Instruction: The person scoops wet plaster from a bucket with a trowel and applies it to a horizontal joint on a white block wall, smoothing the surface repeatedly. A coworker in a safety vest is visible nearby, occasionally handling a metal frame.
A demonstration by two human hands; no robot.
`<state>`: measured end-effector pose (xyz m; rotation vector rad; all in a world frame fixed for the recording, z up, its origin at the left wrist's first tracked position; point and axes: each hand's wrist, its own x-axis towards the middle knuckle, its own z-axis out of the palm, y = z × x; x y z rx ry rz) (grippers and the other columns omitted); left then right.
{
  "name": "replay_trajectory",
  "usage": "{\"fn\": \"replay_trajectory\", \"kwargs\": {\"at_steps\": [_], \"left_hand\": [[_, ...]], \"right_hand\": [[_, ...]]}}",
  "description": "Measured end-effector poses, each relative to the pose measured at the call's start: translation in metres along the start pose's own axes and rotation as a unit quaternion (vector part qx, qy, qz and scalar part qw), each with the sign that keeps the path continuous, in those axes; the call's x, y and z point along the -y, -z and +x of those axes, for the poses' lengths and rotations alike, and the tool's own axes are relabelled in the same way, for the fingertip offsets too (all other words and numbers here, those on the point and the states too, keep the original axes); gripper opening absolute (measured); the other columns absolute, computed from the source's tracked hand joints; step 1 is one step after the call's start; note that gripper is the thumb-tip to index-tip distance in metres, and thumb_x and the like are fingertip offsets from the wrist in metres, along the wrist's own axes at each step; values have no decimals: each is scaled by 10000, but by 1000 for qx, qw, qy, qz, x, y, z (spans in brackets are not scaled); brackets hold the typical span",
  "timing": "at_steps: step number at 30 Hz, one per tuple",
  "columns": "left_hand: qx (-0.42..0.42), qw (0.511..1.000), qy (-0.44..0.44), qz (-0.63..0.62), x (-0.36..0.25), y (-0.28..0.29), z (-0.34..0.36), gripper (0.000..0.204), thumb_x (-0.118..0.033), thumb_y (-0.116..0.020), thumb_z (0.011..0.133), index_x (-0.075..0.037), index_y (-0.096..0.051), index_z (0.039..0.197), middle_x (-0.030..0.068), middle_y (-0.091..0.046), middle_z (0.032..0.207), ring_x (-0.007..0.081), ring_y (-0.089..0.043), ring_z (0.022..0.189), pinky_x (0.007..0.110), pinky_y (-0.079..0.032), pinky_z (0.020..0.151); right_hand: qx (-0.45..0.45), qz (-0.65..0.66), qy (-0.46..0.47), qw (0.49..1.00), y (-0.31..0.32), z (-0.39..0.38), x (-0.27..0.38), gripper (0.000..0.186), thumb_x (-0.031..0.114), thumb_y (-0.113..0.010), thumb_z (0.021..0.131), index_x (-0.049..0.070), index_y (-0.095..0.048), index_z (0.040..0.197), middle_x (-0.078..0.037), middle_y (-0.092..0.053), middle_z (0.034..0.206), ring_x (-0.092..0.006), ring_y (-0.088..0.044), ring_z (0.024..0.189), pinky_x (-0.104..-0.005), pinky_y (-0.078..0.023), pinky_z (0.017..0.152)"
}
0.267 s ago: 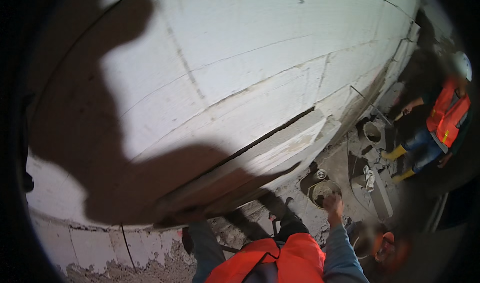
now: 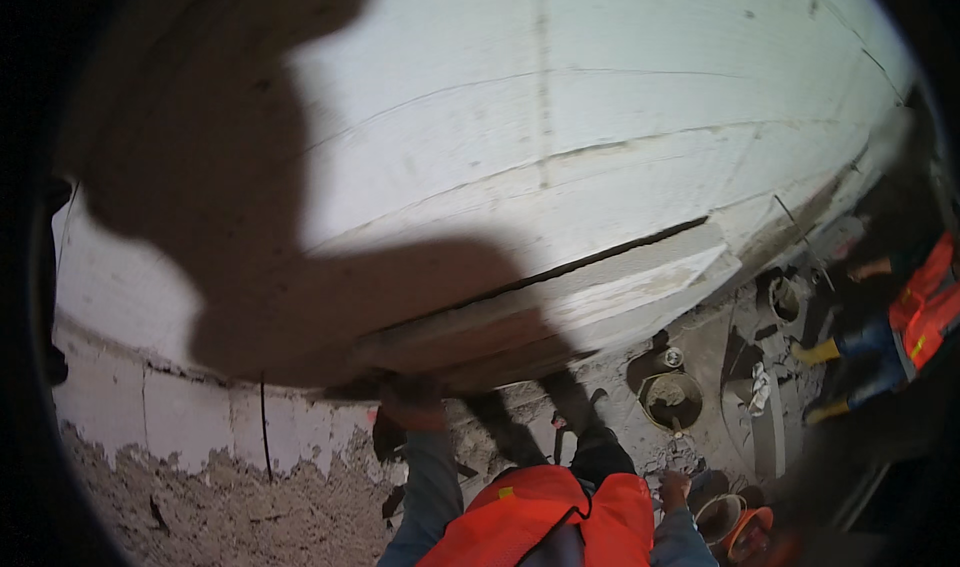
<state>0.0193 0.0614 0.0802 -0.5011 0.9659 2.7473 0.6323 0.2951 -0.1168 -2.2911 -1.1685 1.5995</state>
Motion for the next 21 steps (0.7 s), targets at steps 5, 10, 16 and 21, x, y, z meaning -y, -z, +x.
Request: {"fn": "replay_trajectory", "kwargs": {"at_steps": [5,10,16,21], "left_hand": [[-72,987,-81,116,-37,-29,-23,532,-531,-597,1117,-133,-655,1464,40,-677,1416,222,-582,1344,474,-482,1121],[12,991,-81,108,-88,-61,-25,470,-447,-721,1102,-105,-715,1425,21,-690,1343,162,-615,1087,425,-509,939],[5,990,-81,116,-110,-102,-27,285,-323,-813,1032,-131,-744,1230,-23,-641,1075,156,-619,959,393,-496,834],[-20,989,-114,93,-106,-100,-33,215,-297,-836,1005,-145,-743,1126,-32,-646,987,138,-610,880,374,-485,793]], "right_hand": [[-3,-101,124,987,-4,5,18,445,46,-717,933,21,-726,1377,-133,-790,914,-216,-717,654,-381,-550,504],[31,-5,140,990,-44,-21,107,464,41,-697,964,-47,-683,1419,-141,-769,959,-205,-722,695,-363,-581,538],[107,-31,266,958,-88,-36,171,458,111,-753,951,-29,-727,1385,-90,-787,996,-155,-728,785,-318,-598,653],[96,-85,275,953,-92,-26,150,417,109,-709,1002,-38,-715,1392,-111,-773,982,-184,-736,771,-348,-616,618]]}}
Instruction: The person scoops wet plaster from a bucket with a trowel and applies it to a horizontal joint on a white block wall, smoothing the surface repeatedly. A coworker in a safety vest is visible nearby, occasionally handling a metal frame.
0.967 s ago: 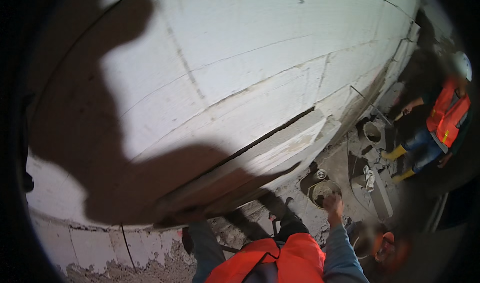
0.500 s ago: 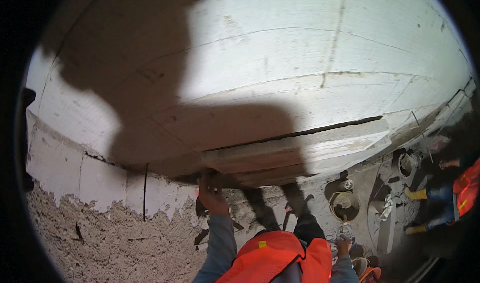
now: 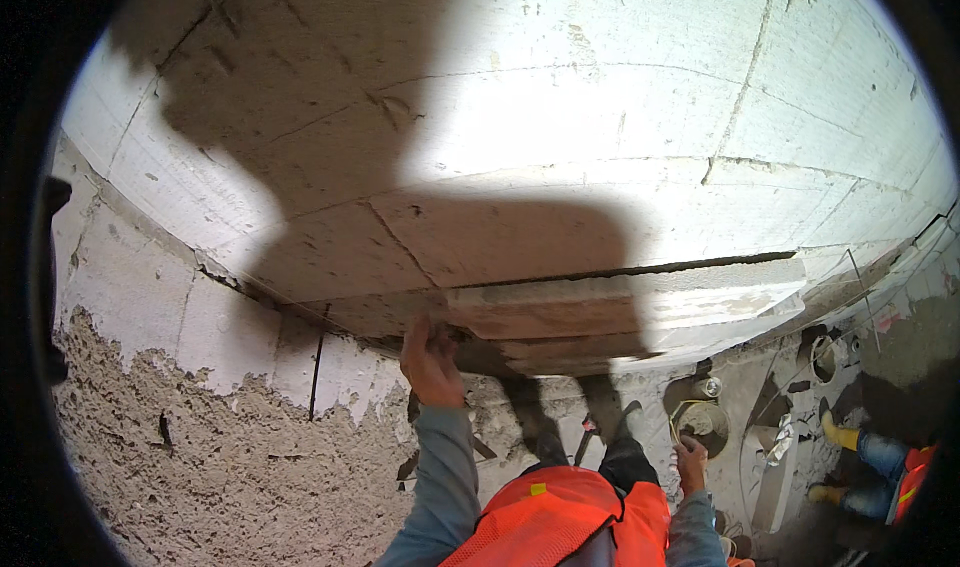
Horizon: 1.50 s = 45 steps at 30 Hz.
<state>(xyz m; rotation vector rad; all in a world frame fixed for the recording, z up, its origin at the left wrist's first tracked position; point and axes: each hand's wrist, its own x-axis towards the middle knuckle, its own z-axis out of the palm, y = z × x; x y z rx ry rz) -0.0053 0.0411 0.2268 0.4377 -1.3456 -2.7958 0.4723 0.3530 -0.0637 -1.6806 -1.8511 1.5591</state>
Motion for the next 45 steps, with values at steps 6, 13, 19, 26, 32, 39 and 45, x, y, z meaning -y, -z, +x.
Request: {"fn": "replay_trajectory", "kwargs": {"at_steps": [6,13,19,26,32,39,45], "left_hand": [[-25,1000,-2,-9,8,15,-11,141,-208,-784,1044,-73,-757,1073,-8,-670,914,121,-616,786,336,-516,716],[19,989,-18,149,38,24,-12,256,-177,-787,1038,-52,-754,1259,40,-737,1047,171,-689,911,352,-570,857],[-60,984,-44,162,80,24,8,271,-195,-730,1084,-32,-703,1298,95,-744,1192,187,-696,979,365,-583,917],[-318,944,-57,-75,87,-34,45,462,-318,-549,1166,-9,-540,1509,162,-602,1509,300,-619,1355,465,-555,1105],[-320,941,-103,-39,107,-29,83,565,-398,-575,1151,-26,-496,1569,180,-532,1590,327,-587,1388,499,-544,1134],[-60,975,-120,176,88,-16,2,858,-686,-588,1061,-98,-445,1670,147,-459,1660,337,-421,1514,602,-341,1243],[19,975,214,58,20,-57,-51,1063,-848,-570,980,-142,-341,1741,187,-395,1700,451,-294,1619,771,-190,1260]], "right_hand": [[18,108,-143,984,28,-26,-52,362,83,-647,1014,-12,-709,1358,-87,-720,892,-180,-700,671,-332,-579,543],[-47,-26,-20,998,28,-8,-25,338,132,-684,989,-41,-772,1266,-134,-791,967,-229,-765,787,-364,-619,703],[-43,-59,235,969,-24,11,164,291,186,-701,1037,-34,-804,1197,-168,-819,1041,-239,-784,900,-377,-617,838],[39,-33,345,937,-89,-41,268,181,77,-711,1060,-22,-813,1173,-135,-806,933,-194,-779,831,-334,-623,785],[52,-17,267,962,-78,-47,239,197,116,-709,1070,-28,-814,1154,-126,-805,889,-167,-773,804,-322,-614,758],[-126,-35,235,963,-26,-16,254,245,183,-708,1070,-35,-813,1110,-106,-798,858,-200,-763,818,-366,-601,765],[-378,110,320,862,91,24,371,686,483,-721,1093,-60,-615,1498,-179,-724,1257,-237,-708,846,-387,-609,787]]}}
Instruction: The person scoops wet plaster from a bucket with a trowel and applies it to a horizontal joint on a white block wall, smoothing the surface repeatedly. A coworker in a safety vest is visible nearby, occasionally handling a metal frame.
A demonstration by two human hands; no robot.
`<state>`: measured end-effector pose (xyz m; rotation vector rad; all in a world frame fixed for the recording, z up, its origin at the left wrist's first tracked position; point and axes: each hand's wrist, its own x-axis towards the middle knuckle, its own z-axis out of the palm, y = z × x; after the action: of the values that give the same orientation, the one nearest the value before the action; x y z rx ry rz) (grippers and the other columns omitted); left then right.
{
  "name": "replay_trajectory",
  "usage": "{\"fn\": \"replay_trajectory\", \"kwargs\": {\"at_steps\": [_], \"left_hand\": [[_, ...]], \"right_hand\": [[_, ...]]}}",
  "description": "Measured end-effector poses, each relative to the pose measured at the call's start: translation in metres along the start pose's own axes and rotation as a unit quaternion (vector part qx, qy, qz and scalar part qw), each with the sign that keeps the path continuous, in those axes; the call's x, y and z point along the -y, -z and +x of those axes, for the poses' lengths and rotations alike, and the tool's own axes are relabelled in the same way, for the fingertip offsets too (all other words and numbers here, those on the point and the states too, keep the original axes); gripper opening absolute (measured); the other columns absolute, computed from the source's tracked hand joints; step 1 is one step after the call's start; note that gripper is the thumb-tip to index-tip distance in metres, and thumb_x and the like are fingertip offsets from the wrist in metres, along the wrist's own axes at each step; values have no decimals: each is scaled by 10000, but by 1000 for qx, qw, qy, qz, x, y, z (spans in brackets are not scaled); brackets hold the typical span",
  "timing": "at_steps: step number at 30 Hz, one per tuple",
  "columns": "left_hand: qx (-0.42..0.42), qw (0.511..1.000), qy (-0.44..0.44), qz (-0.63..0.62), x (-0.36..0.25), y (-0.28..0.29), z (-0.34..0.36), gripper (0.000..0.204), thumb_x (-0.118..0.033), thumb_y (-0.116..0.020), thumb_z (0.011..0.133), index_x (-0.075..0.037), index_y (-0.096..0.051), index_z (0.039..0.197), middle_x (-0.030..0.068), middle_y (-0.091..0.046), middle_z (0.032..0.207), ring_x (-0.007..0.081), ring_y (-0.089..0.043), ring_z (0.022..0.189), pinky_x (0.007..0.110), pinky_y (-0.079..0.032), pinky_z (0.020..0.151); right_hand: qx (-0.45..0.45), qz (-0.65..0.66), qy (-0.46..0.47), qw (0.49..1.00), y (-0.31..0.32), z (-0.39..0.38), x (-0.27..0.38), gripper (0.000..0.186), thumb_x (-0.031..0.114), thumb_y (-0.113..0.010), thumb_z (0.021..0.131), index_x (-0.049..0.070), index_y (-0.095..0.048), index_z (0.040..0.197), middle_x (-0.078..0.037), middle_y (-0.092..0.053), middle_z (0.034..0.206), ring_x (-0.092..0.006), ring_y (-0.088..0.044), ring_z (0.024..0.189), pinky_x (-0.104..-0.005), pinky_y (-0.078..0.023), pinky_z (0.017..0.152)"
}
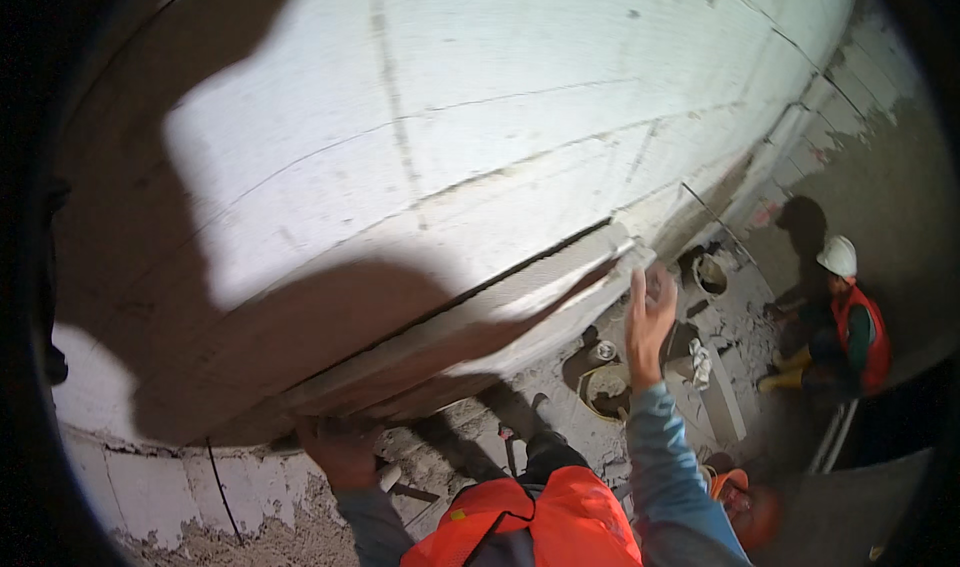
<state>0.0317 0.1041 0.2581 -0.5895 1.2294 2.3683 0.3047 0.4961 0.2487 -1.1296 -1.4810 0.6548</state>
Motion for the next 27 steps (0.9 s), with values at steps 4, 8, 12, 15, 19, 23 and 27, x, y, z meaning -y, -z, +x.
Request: {"fn": "replay_trajectory", "kwargs": {"at_steps": [4,8,12,15,19,23,27], "left_hand": [[117,993,30,-9,-12,-12,-4,1038,-813,-595,988,-146,-336,1741,195,-382,1711,479,-336,1600,781,-256,1249],[145,988,-45,14,-6,-11,7,958,-681,-687,998,-104,-395,1704,194,-419,1682,455,-405,1553,710,-355,1234],[47,996,-74,3,2,-2,20,933,-584,-770,978,-64,-432,1674,180,-444,1668,393,-435,1536,617,-392,1230],[90,992,-13,-86,2,9,34,957,-571,-812,948,-56,-440,1663,168,-441,1673,359,-436,1537,573,-396,1226],[117,985,18,-126,2,12,41,1014,-601,-849,906,-54,-432,1650,165,-437,1675,345,-435,1533,579,-387,1221],[71,993,42,-89,-7,8,27,1175,-643,-875,872,-18,-298,1683,221,-355,1681,397,-414,1522,654,-362,1226],[202,966,117,-107,-7,39,22,1281,-664,-847,897,-20,-149,1757,264,-201,1779,461,-341,1590,706,-353,1228]], "right_hand": [[218,75,-272,934,4,60,33,1082,781,-699,975,-42,-477,1641,-271,-597,1543,-364,-784,992,-443,-657,751],[249,171,-268,915,-12,62,37,946,683,-794,965,-77,-580,1486,-235,-691,1366,-326,-804,901,-414,-704,743],[202,161,-287,922,-24,60,17,631,482,-837,999,-50,-684,1303,-141,-785,1048,-242,-792,784,-372,-716,753],[187,173,-292,922,-24,60,0,759,439,-867,975,-120,-612,1420,-165,-764,1104,-243,-788,793,-370,-714,746],[199,190,-279,920,-26,60,3,945,456,-903,941,-160,-500,1533,-181,-732,1165,-251,-787,832,-374,-710,726],[230,141,-281,921,-23,59,15,992,564,-834,980,-107,-463,1610,-225,-702,1330,-308,-794,937,-403,-711,802],[173,193,-240,936,16,29,-46,1087,650,-784,989,-102,-387,1668,-324,-579,1569,-375,-761,1052,-482,-678,930]]}}
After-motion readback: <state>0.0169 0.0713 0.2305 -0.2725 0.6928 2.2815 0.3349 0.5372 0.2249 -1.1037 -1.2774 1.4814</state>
